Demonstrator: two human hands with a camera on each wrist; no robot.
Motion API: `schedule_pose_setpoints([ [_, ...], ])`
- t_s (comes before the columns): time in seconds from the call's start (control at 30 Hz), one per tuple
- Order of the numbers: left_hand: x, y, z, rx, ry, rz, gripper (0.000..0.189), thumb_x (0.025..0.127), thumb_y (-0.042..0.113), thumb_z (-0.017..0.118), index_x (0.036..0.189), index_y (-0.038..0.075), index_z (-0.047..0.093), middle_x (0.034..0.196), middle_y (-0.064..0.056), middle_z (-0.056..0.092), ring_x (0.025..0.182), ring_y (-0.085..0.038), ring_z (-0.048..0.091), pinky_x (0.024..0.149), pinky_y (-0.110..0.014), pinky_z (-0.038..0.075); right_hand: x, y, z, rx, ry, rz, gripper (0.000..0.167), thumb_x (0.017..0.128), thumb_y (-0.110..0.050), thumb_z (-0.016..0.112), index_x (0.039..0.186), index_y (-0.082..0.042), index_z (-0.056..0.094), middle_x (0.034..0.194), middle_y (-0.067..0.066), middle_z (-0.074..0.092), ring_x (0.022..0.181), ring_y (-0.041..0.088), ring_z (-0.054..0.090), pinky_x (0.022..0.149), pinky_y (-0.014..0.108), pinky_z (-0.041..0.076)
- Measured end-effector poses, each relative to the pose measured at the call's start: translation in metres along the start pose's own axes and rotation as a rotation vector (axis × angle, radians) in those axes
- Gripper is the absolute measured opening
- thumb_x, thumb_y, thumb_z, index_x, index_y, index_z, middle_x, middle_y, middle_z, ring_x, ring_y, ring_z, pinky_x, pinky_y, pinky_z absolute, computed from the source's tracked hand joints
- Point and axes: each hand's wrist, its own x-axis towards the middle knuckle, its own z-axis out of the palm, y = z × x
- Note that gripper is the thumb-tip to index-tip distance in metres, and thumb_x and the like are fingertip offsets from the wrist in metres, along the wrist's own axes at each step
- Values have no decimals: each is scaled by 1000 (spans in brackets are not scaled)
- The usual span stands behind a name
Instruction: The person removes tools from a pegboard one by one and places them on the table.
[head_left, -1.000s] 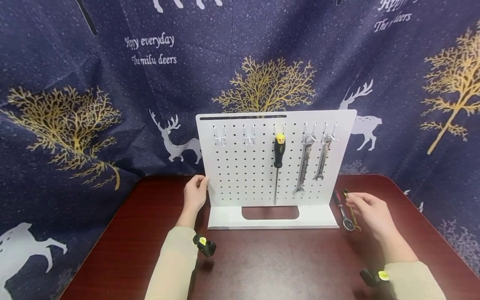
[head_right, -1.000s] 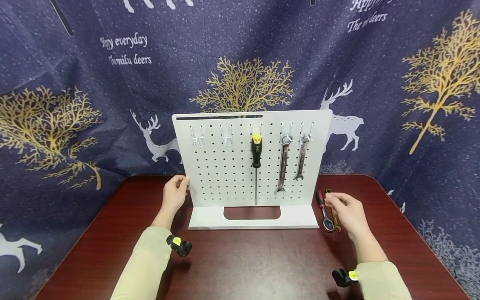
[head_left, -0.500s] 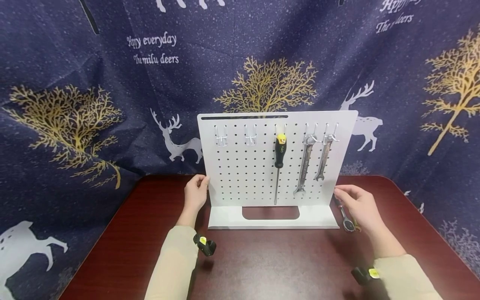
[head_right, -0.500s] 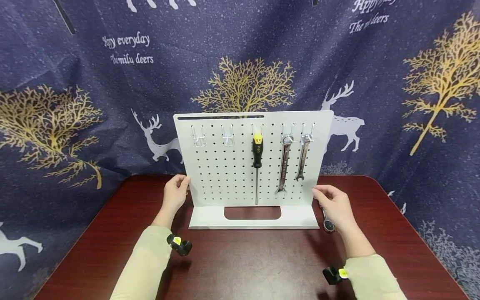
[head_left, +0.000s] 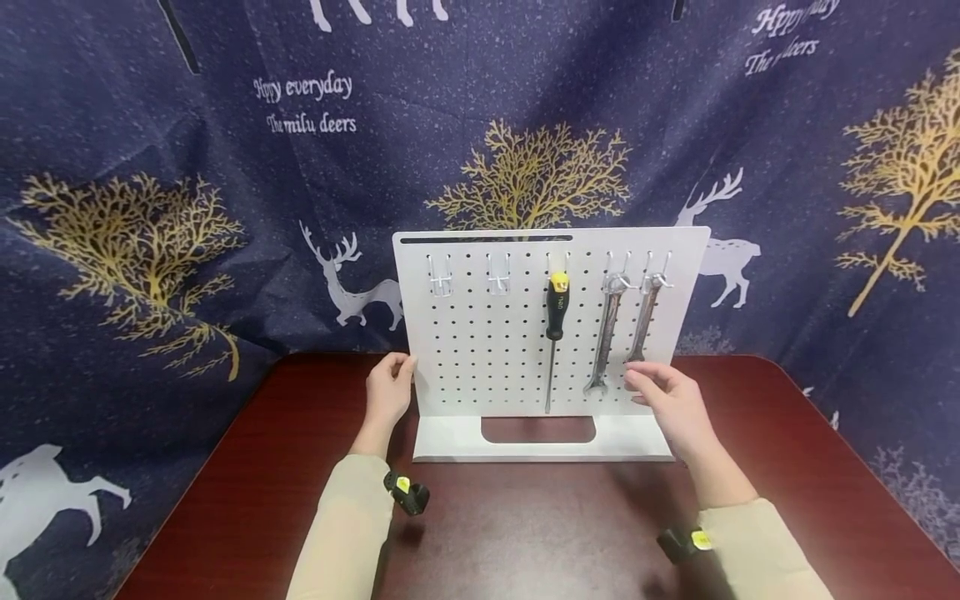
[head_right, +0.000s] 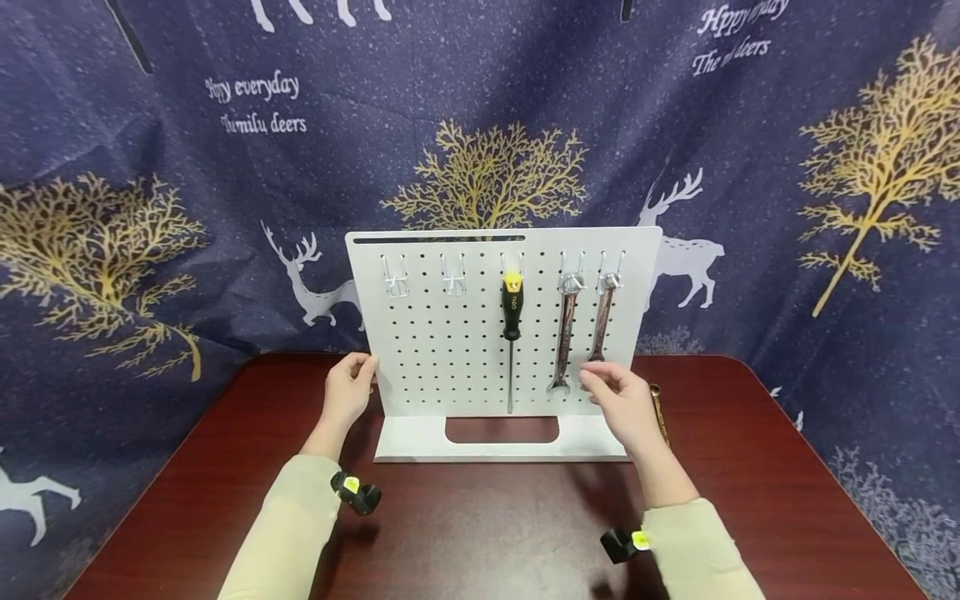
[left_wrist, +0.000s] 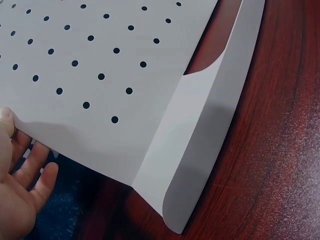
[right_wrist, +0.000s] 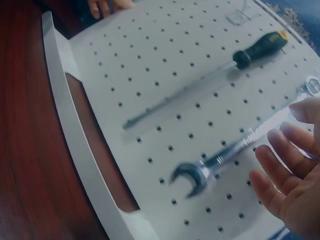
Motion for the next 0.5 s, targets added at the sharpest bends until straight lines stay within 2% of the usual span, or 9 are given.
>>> schedule_pose_setpoints([
  [0.1,0,0,0,2,3,-3,24,97,25,55,100,2,63,96,-17,68,86,-27,64,72,-32,50,3,0,11,8,-32,-11,44,95,-31,57,122,3,57,107,16,68,82,-5,63,75,17,53],
  [0.17,0,-1,1,5,6,-2,24,96,25,55,100,3,63,95,-17,68,86,-26,63,71,-31,49,4,-1,19,5,-56,-19,43,95,-31,57,122,3,57,115,26,63,85,-3,63,76,18,53],
  [0.37,0,0,2,6,12,-11,23,96,25,56,99,3,63,95,-17,68,86,-26,64,74,-34,51,8,-5,40,33,-143,-39,44,96,-29,55,128,1,52,126,22,59,109,22,61,84,29,54],
  [0.5,0,0,2,7,13,-16,23,96,25,56,99,3,63,96,-16,68,87,-26,65,76,-37,52,12,-9,51,55,-191,-77,45,97,-27,53,135,-3,46,136,17,52,122,29,53,91,40,51],
])
